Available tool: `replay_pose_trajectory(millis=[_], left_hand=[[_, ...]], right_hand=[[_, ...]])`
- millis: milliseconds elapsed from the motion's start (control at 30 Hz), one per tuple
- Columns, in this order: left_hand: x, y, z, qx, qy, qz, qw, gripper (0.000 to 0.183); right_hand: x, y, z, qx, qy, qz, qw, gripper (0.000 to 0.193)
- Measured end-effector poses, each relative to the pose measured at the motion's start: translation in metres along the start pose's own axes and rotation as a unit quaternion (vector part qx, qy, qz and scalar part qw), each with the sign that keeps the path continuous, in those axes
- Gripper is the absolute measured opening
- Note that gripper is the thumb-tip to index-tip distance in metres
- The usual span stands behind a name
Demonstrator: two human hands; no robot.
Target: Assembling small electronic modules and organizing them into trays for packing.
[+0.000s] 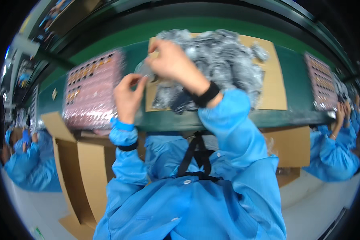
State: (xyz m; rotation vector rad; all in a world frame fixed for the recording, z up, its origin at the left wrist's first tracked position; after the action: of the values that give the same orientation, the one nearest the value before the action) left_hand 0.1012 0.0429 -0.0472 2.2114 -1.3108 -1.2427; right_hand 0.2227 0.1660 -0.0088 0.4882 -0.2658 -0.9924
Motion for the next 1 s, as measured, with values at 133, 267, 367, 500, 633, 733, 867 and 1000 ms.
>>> replay_pose_trajectory(millis=[133, 267, 367, 500, 633, 733, 867, 1000], left_hand=[[-0.005, -0.020, -0.021, 0.021, 0.002, 0.041, 0.999, 0.069], [-0.003, -0.071, -0.055, 0.048, -0.067, 0.200, 0.976, 0.128], [-0.004, -0.091, -0.071, -0.009, -0.084, 0.197, 0.977, 0.129], [-0.004, -0.124, -0.091, -0.066, -0.078, 0.183, 0.978, 0.126], [-0.006, -0.144, -0.108, -0.092, -0.089, 0.130, 0.983, 0.119], [-0.008, -0.163, -0.122, -0.052, -0.075, 0.100, 0.991, 0.117], [-0.010, -0.178, -0.125, -0.024, -0.044, 0.095, 0.994, 0.116], [-0.012, -0.184, -0.131, -0.023, -0.031, 0.071, 0.997, 0.118]], right_hand=[[0.104, 0.071, 0.009, 0.134, 0.098, -0.102, 0.981, 0.038], [0.171, 0.101, -0.050, 0.329, 0.154, -0.136, 0.922, 0.052], [0.178, 0.149, -0.118, 0.373, 0.032, -0.227, 0.899, 0.071], [0.160, 0.188, -0.155, 0.290, -0.046, -0.247, 0.924, 0.074], [0.158, 0.209, -0.178, 0.265, -0.072, -0.250, 0.928, 0.071], [0.156, 0.219, -0.190, 0.249, -0.077, -0.277, 0.925, 0.065], [0.152, 0.229, -0.199, 0.207, -0.086, -0.310, 0.924, 0.057], [0.150, 0.241, -0.207, 0.179, -0.136, -0.327, 0.918, 0.054]])
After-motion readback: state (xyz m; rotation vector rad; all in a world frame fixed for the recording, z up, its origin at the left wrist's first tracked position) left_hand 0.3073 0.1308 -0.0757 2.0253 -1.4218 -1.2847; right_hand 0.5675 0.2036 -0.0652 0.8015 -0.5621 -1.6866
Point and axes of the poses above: each hand's wrist, its own x-axis away from the middle knuckle, its own y-axis out of the back of the hand, z = x × y, the point moved 9 cm from there along -x, towards the middle knuckle, and after that the axes turned 15 degrees about -y, right-handed, at the moved point
